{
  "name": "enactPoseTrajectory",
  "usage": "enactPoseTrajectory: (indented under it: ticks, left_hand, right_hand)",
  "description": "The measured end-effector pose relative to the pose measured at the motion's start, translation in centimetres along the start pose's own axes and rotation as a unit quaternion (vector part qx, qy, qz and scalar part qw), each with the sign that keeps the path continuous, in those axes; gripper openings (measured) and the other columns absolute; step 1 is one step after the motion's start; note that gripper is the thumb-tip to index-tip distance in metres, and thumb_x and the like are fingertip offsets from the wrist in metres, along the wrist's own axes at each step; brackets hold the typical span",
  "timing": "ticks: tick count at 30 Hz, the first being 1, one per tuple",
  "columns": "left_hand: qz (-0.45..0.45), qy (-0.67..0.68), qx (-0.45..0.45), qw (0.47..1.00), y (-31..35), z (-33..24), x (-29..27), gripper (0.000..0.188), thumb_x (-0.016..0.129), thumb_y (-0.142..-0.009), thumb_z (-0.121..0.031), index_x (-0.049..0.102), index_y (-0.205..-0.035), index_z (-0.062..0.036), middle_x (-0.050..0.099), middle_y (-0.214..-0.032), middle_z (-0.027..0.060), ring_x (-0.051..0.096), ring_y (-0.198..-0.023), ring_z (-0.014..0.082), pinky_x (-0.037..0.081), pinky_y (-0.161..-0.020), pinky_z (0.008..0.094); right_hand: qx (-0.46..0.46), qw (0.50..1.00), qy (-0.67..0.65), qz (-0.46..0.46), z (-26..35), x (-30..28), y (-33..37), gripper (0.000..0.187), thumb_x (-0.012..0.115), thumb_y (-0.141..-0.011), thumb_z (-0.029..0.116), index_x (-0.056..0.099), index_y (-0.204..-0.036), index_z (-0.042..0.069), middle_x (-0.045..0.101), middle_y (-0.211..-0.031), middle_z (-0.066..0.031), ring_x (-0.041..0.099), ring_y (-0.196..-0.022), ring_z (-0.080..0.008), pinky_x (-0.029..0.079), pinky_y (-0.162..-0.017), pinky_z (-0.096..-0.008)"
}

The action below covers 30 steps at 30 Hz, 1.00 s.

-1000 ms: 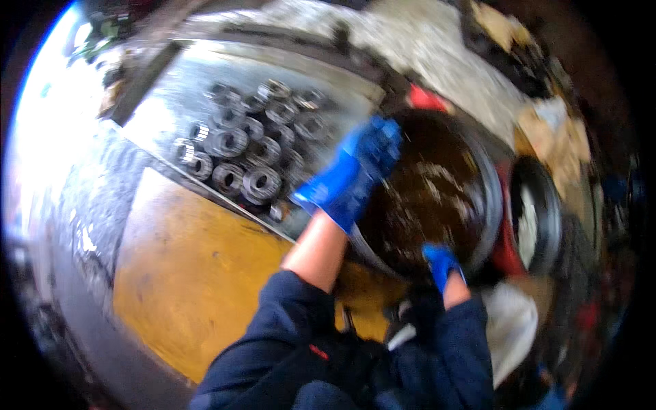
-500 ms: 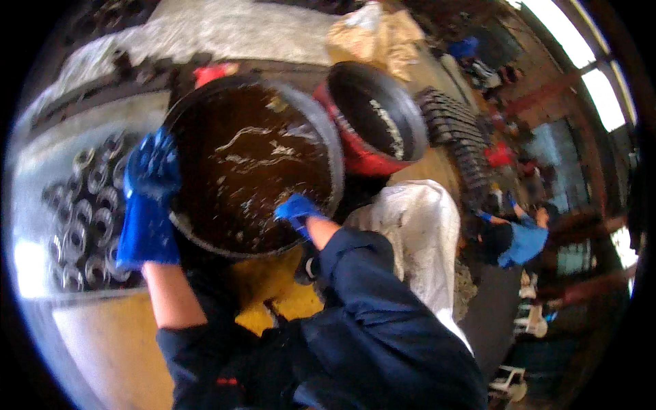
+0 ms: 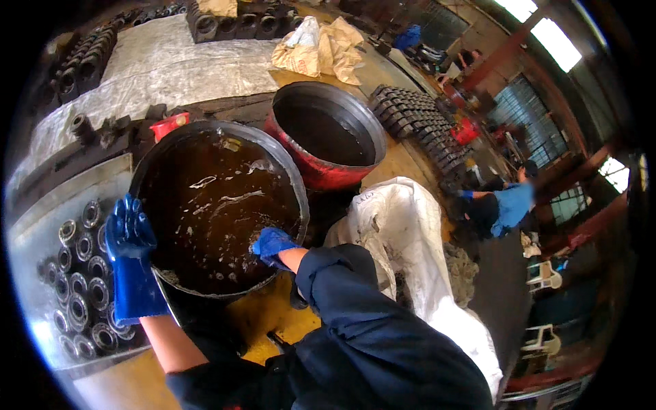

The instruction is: The person repeatedly dips ball bearings into a dark viscous liquid in a bucket, rotates them to coat the surfaces, and places them onto a metal tray. The process is repeated for multiple bearings throughout the clip.

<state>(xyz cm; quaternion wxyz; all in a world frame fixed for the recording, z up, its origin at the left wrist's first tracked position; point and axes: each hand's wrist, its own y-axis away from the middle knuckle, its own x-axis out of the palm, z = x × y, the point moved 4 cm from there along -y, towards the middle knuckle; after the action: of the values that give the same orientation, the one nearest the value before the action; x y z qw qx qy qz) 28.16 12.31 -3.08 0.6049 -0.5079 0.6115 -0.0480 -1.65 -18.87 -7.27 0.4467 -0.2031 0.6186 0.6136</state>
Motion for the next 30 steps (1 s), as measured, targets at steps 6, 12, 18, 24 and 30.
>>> enactPoseTrajectory:
  ticks: [6, 12, 18, 24, 30]
  left_hand:
    - [0.042, 0.035, 0.003, 0.998, -2.4, -4.2, 1.5, 0.044, 0.04, -0.106, -0.032, 0.061, -0.141, -0.0132, 0.063, -0.146, 0.0041, 0.062, -0.131, 0.0242, 0.058, -0.098, 0.0394]
    - [-0.063, 0.356, -0.147, 0.921, -4.9, -7.4, -5.9, 0.027, 0.057, -0.098, -0.015, 0.073, -0.118, -0.0082, 0.072, -0.128, 0.0119, 0.068, -0.121, 0.0302, 0.053, -0.105, 0.0445]
    - [-0.099, 0.804, -0.47, 0.349, -6.2, -13.0, -5.8, 0.037, 0.046, -0.104, -0.029, 0.065, -0.132, -0.0128, 0.064, -0.142, 0.0086, 0.059, -0.133, 0.0267, 0.049, -0.109, 0.0416]
    - [-0.09, 0.884, -0.392, 0.239, -4.7, -13.3, -6.7, 0.048, 0.036, -0.109, -0.039, 0.058, -0.143, -0.0151, 0.055, -0.154, 0.006, 0.05, -0.143, 0.024, 0.046, -0.112, 0.0401]
    - [-0.118, 0.834, -0.429, 0.327, -6.5, -14.5, -5.4, 0.039, 0.051, -0.106, -0.035, 0.059, -0.136, -0.0109, 0.068, -0.133, 0.0146, 0.066, -0.118, 0.0338, 0.055, -0.097, 0.0462]
  right_hand:
    - [-0.009, 0.978, 0.176, -0.11, -2.6, 2.9, -1.9, 0.013, 0.069, -0.087, 0.024, 0.081, -0.087, 0.02, 0.076, -0.083, -0.0036, 0.073, -0.082, -0.0307, 0.055, -0.07, -0.055]
    - [-0.07, 0.973, 0.218, 0.016, -2.2, -0.6, 1.2, 0.035, 0.069, -0.083, 0.037, 0.08, -0.102, 0.009, 0.075, -0.108, -0.0197, 0.074, -0.095, -0.035, 0.058, -0.082, -0.0475]
    - [0.107, 0.99, 0.077, -0.058, -3.6, -0.6, 1.5, 0.032, 0.073, -0.088, 0.039, 0.077, -0.105, 0.012, 0.076, -0.112, -0.0147, 0.073, -0.104, -0.0361, 0.058, -0.083, -0.0463]
    - [-0.079, 0.941, 0.317, 0.084, -0.7, -1.3, -0.4, 0.035, 0.076, -0.082, 0.023, 0.075, -0.118, 0.019, 0.075, -0.117, -0.0139, 0.07, -0.113, -0.0368, 0.056, -0.092, -0.0494]
    - [0.065, 0.966, -0.251, -0.016, -10.0, 1.0, -0.3, 0.052, 0.073, -0.084, 0.041, 0.072, -0.119, 0.002, 0.073, -0.119, -0.0219, 0.07, -0.109, -0.0362, 0.053, -0.091, -0.047]
